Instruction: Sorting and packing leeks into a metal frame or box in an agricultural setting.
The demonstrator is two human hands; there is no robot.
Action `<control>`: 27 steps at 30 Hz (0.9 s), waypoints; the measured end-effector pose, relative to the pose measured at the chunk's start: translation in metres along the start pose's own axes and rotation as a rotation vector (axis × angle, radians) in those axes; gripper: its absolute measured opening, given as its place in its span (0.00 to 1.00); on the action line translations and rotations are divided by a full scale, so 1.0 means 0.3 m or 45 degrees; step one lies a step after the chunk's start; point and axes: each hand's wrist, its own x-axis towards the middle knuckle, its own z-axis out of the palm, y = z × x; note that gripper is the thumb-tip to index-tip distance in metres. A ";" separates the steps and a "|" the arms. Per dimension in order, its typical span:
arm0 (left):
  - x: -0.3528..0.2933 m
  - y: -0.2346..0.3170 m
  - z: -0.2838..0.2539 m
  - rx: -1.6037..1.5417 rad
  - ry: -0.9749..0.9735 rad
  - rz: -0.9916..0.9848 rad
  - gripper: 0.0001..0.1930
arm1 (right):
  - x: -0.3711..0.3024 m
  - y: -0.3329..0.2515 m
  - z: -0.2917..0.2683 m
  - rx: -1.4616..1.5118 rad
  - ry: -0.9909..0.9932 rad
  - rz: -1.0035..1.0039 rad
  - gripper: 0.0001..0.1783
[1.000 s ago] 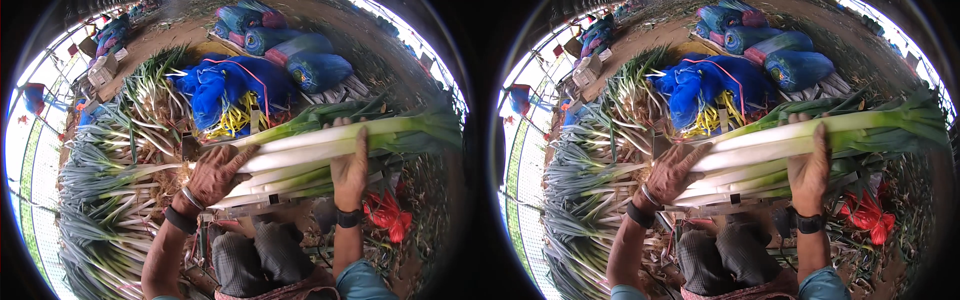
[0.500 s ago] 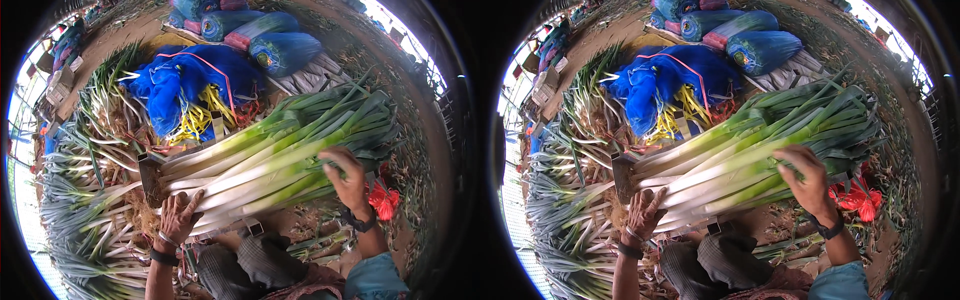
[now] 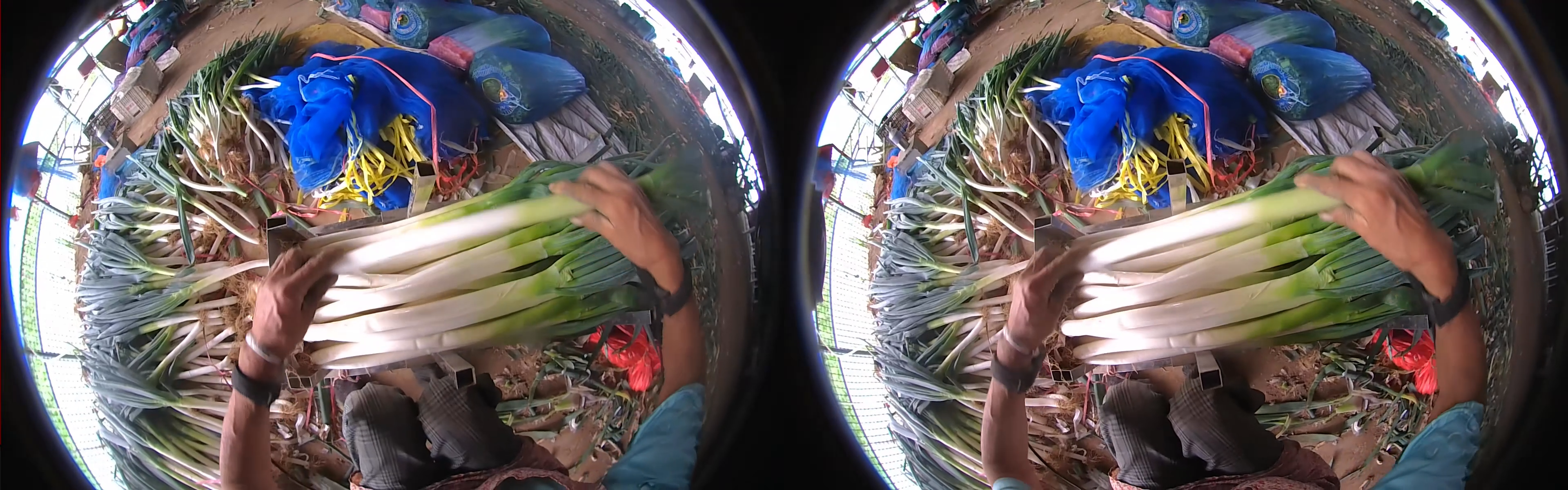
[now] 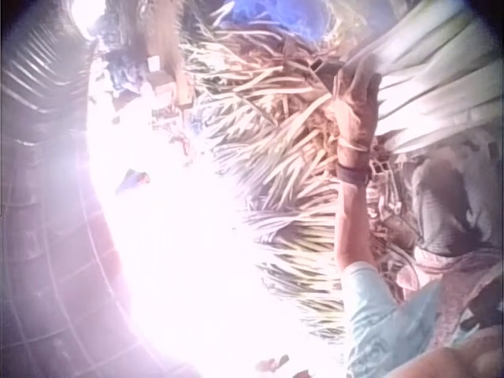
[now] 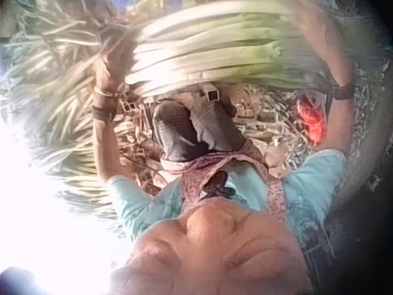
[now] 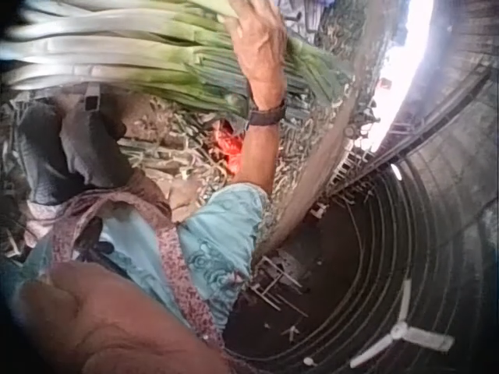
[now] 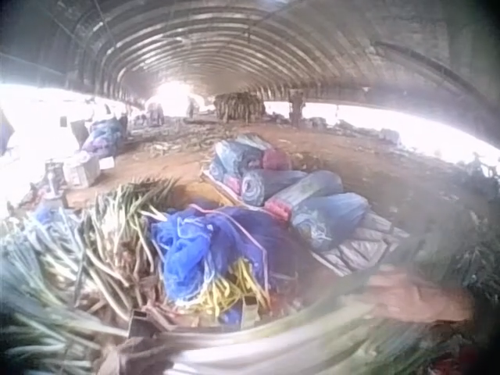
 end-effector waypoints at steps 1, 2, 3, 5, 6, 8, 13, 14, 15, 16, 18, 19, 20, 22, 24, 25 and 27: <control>0.035 -0.029 -0.001 0.065 0.006 0.059 0.18 | 0.030 0.024 0.001 -0.002 0.015 -0.006 0.26; 0.063 -0.075 0.026 0.122 0.012 0.120 0.17 | 0.054 0.056 0.034 0.067 -0.022 -0.069 0.25; 0.088 -0.117 0.063 0.141 -0.090 0.097 0.17 | 0.074 0.095 0.082 0.138 -0.067 -0.127 0.24; 0.108 -0.195 0.112 0.234 -0.134 0.148 0.18 | 0.112 0.145 0.168 0.156 -0.122 -0.163 0.24; 0.124 -0.233 0.148 0.310 -0.180 0.205 0.18 | 0.123 0.172 0.203 0.167 -0.189 -0.186 0.23; 0.138 -0.304 0.193 0.342 -0.227 0.206 0.20 | 0.176 0.183 0.281 0.151 -0.193 -0.193 0.22; 0.109 -0.449 0.260 0.487 -0.428 -0.082 0.10 | 0.251 0.284 0.377 0.104 -0.498 -0.074 0.23; 0.097 -0.488 0.281 0.508 -0.424 -0.101 0.08 | 0.238 0.310 0.392 0.103 -0.504 -0.065 0.23; 0.124 -0.457 0.267 0.664 -0.494 -0.135 0.08 | 0.213 0.338 0.405 0.126 -0.528 -0.006 0.23; 0.135 -0.440 0.249 0.687 -0.554 -0.171 0.07 | 0.199 0.359 0.398 0.140 -0.544 0.052 0.24; 0.108 -0.506 0.242 0.596 -0.585 -0.191 0.08 | 0.188 0.387 0.381 0.097 -0.515 0.037 0.24; 0.099 -0.514 0.247 0.587 -0.592 -0.170 0.08 | 0.179 0.400 0.370 0.061 -0.484 0.006 0.25; 0.091 -0.518 0.254 0.657 -0.594 -0.197 0.08 | 0.159 0.427 0.357 0.056 -0.488 0.028 0.25; 0.078 -0.505 0.241 0.728 -0.583 -0.216 0.09 | 0.117 0.478 0.303 -0.090 -0.483 0.023 0.29; 0.079 -0.503 0.247 0.660 -0.500 -0.134 0.09 | 0.115 0.488 0.302 -0.019 -0.465 0.041 0.27; 0.081 -0.492 0.251 0.629 -0.545 -0.179 0.09 | 0.117 0.487 0.296 0.080 -0.495 0.077 0.25; 0.082 -0.477 0.265 0.662 -0.542 -0.190 0.09 | 0.120 0.462 0.266 0.180 -0.555 0.164 0.20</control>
